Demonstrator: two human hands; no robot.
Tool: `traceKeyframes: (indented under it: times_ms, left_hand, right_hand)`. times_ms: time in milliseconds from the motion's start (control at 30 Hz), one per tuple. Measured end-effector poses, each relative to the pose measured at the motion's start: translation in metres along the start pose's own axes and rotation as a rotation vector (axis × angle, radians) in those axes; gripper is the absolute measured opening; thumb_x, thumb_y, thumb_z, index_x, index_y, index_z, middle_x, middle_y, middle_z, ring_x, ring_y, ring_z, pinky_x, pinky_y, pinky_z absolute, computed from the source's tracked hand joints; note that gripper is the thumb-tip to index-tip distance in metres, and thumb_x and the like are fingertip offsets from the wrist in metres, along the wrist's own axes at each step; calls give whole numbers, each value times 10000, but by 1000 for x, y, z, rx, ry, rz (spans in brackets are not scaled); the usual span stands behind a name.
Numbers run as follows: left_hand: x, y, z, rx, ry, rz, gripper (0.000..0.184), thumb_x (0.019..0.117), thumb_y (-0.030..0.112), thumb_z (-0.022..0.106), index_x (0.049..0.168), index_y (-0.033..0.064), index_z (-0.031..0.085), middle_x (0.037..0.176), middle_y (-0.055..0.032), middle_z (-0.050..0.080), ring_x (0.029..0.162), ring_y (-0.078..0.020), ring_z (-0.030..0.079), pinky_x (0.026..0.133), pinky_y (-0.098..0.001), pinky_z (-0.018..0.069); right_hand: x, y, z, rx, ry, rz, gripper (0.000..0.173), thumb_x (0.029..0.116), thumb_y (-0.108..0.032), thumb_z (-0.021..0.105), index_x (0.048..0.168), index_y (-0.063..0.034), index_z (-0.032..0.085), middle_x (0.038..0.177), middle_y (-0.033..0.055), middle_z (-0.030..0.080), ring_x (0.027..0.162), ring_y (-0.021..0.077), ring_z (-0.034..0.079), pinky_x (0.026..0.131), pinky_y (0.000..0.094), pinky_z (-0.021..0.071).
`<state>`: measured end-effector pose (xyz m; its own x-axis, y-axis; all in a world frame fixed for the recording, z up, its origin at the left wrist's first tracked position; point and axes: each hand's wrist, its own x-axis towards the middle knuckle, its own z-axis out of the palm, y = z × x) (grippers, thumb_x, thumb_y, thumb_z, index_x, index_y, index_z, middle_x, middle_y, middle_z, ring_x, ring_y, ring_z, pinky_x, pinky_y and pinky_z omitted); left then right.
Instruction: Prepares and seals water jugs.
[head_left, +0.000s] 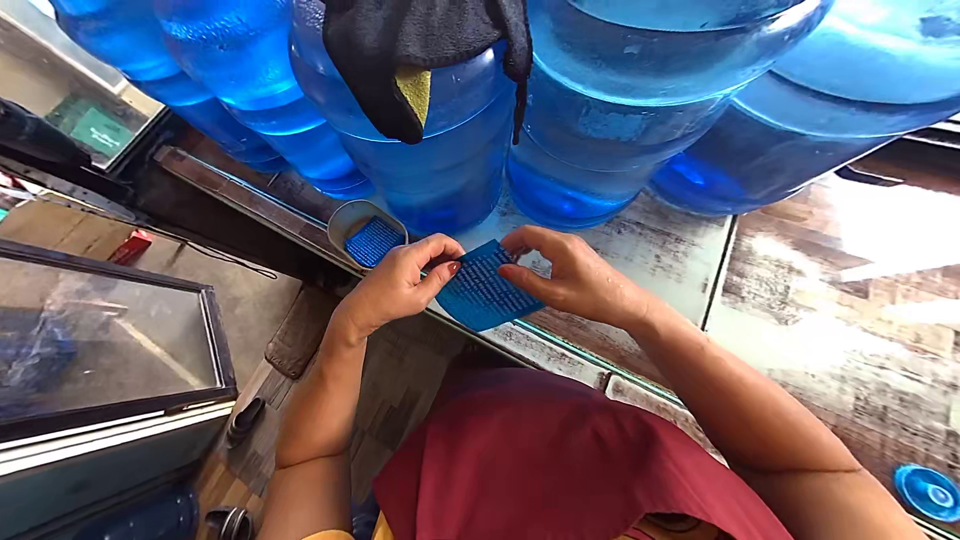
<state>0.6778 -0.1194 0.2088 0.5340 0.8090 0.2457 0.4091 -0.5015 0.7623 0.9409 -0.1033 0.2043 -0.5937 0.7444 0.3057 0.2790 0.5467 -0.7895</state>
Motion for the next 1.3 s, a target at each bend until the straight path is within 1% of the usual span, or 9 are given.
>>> traceKeyframes:
  times_ms: [200, 333, 400, 500, 600, 733, 933, 1100, 1300]
  left_hand:
    - [20, 6, 17, -45, 102, 18, 233, 1015, 80, 549, 1195, -31, 649, 1084, -90, 690, 959, -47, 659, 883, -203, 548]
    - [32, -9, 26, -624, 134, -37, 528, 1104, 450, 315, 1372, 88, 590, 1157, 25, 694, 970, -41, 655, 859, -234, 547]
    - [43, -14, 40, -786, 158, -102, 587, 1108, 433, 151, 1350, 121, 586, 1118, 45, 706, 928, -46, 684, 849, -250, 576]
    - [55, -4, 65, -760, 77, -219, 411, 1066, 235, 337, 1335, 94, 614, 1165, 30, 701, 986, -64, 672, 897, -283, 560]
    - [56, 26, 73, -864, -64, -185, 189, 999, 291, 584, 1139, 242, 702, 1025, 167, 741, 931, 57, 678, 846, -180, 569]
    - [81, 26, 77, -765, -200, -48, 231, 1055, 126, 482, 1178, 82, 673, 1073, 121, 715, 997, 32, 655, 931, -217, 540]
    - [107, 43, 76, -529, -185, -18, 214, 1023, 86, 546, 1169, -48, 626, 1119, -10, 697, 1054, -12, 648, 983, -230, 524]
    - [118, 54, 83, -474, -36, 21, 147, 1007, 71, 559, 1100, -29, 612, 1026, 10, 678, 987, 6, 641, 933, -213, 530]
    - [122, 44, 90, -948, -134, 80, 130, 1021, 173, 584, 1082, 201, 696, 988, 115, 734, 925, 14, 683, 862, -213, 570]
  right_hand:
    - [-12, 9, -7, 89, 115, 71, 155, 1016, -119, 561, 955, -24, 666, 807, 6, 658, 743, 1, 631, 720, 166, 537]
    - [-21, 12, -19, 175, 232, 115, 236, 1056, -123, 515, 842, -57, 589, 657, -45, 530, 566, -37, 493, 530, 112, 412]
    - [-27, 16, -24, 242, 268, 113, 247, 1057, -122, 499, 824, -78, 567, 637, -63, 500, 543, -40, 457, 505, 113, 378]
    - [-36, 21, -27, 238, 310, 63, 199, 1029, -134, 535, 950, -33, 686, 946, -21, 661, 882, -17, 614, 793, 177, 528]
    - [-46, 22, -31, 190, 341, 89, 250, 999, -175, 563, 1016, 15, 725, 1305, 93, 618, 1234, 98, 557, 1033, 295, 482]
    - [-57, 19, -40, 267, 364, 71, 251, 1018, -155, 550, 1009, 27, 723, 1272, 76, 625, 1213, 55, 565, 1037, 248, 484]
    - [-66, 19, -41, 223, 503, -32, 257, 1035, -81, 520, 1127, 57, 717, 1201, 104, 693, 1146, 69, 635, 1009, 249, 521]
    - [-72, 16, -51, 395, 617, 36, 222, 1028, -78, 503, 1064, -43, 719, 948, -98, 722, 876, -59, 649, 821, 178, 548]
    - [-74, 16, -65, 919, 478, -46, 125, 976, -291, 664, 995, -211, 759, 1005, -67, 748, 1000, 30, 675, 969, 281, 534]
